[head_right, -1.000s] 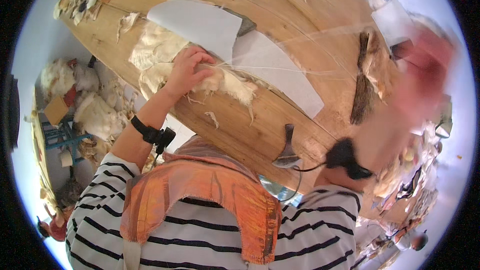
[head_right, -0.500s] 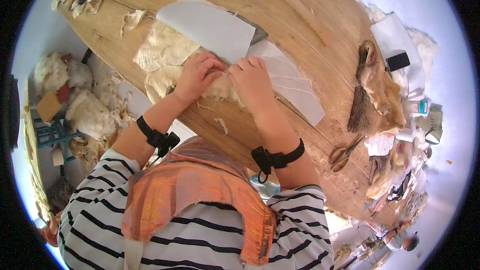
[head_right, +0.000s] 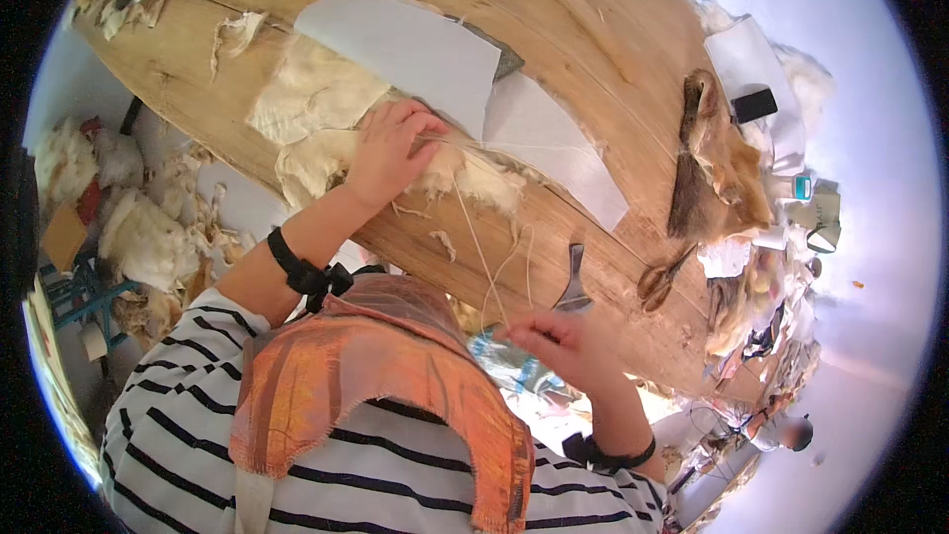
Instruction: The recorder prepares and sews together leather and fur scraps using a knife and needle on a workshop table.
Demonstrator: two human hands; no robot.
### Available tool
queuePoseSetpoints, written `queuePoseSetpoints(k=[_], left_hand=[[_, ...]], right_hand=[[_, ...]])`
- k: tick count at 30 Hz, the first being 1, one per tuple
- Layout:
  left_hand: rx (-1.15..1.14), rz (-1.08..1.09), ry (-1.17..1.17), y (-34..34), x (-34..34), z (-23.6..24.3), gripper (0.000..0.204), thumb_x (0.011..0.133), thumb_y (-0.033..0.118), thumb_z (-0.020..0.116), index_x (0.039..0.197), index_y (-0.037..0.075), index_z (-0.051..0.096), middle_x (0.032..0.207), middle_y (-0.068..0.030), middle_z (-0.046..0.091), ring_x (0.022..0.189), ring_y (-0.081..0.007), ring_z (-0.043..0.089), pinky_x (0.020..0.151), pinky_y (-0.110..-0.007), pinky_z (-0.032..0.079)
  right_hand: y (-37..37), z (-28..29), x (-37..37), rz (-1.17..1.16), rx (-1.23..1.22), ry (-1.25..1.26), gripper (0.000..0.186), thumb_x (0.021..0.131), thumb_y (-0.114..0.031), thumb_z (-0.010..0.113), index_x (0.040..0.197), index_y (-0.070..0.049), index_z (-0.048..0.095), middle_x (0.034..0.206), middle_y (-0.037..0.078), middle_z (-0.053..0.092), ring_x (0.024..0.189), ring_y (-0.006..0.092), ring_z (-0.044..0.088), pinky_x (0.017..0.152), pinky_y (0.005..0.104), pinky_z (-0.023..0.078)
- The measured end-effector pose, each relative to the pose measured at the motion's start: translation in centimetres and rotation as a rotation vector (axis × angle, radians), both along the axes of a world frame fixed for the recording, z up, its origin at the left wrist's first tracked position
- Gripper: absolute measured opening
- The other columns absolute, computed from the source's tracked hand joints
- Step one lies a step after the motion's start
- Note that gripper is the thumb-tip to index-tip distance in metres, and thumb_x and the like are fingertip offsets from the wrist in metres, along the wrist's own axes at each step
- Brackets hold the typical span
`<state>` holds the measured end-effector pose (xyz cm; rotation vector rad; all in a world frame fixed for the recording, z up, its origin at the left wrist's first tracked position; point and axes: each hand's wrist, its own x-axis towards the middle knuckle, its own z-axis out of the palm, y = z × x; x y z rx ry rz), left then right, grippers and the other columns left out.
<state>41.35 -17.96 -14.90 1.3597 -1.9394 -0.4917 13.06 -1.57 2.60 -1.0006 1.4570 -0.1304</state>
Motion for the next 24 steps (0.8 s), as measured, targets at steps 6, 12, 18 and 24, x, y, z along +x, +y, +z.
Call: queuePoseSetpoints(k=[6,12,18,24], left_hand=[[-0.012,-0.003,-0.017,-0.1,0.0,-0.3,0.023,0.082,0.018,0.074,0.106,0.019,0.072,0.111,-0.0015,0.062,0.110,-0.0271,0.056,0.100,-0.043,0.042],[0.007,0.005,-0.052,-0.1,-0.1,-0.4,0.023,0.084,0.021,0.075,0.106,0.019,0.073,0.113,-0.0024,0.062,0.113,-0.0271,0.056,0.101,-0.043,0.041],[-0.018,0.008,-0.067,-0.2,-0.1,-0.4,0.020,0.085,0.021,0.073,0.105,0.019,0.073,0.113,-0.0007,0.063,0.114,-0.0264,0.056,0.102,-0.043,0.041],[0.005,0.004,-0.086,-0.3,0.0,-0.5,0.020,0.084,0.022,0.073,0.105,0.020,0.073,0.112,-0.0003,0.063,0.114,-0.0263,0.056,0.102,-0.042,0.041]], right_hand=[[2.0,4.6,0.1,0.267,-0.343,-0.558,0.014,0.095,-0.009,0.070,0.102,-0.001,0.078,0.074,0.006,0.067,0.060,0.0120,0.056,0.052,0.0285,0.041],[2.8,7.3,-9.2,0.889,-0.184,-1.172,0.026,0.100,-0.012,0.064,0.119,0.003,0.073,0.071,0.006,0.054,0.060,0.0229,0.053,0.053,0.0355,0.040],[3.0,5.5,-20.2,-0.201,-1.034,1.068,0.025,0.094,-0.010,0.068,0.117,-0.002,0.069,0.078,-0.001,0.056,0.063,0.0103,0.047,0.057,0.0273,0.039],[-5.2,-6.9,-12.4,0.161,-1.273,0.813,0.038,0.077,-0.004,0.069,0.115,-0.008,0.072,0.096,0.014,0.065,0.090,0.0363,0.060,0.086,0.0468,0.049]])
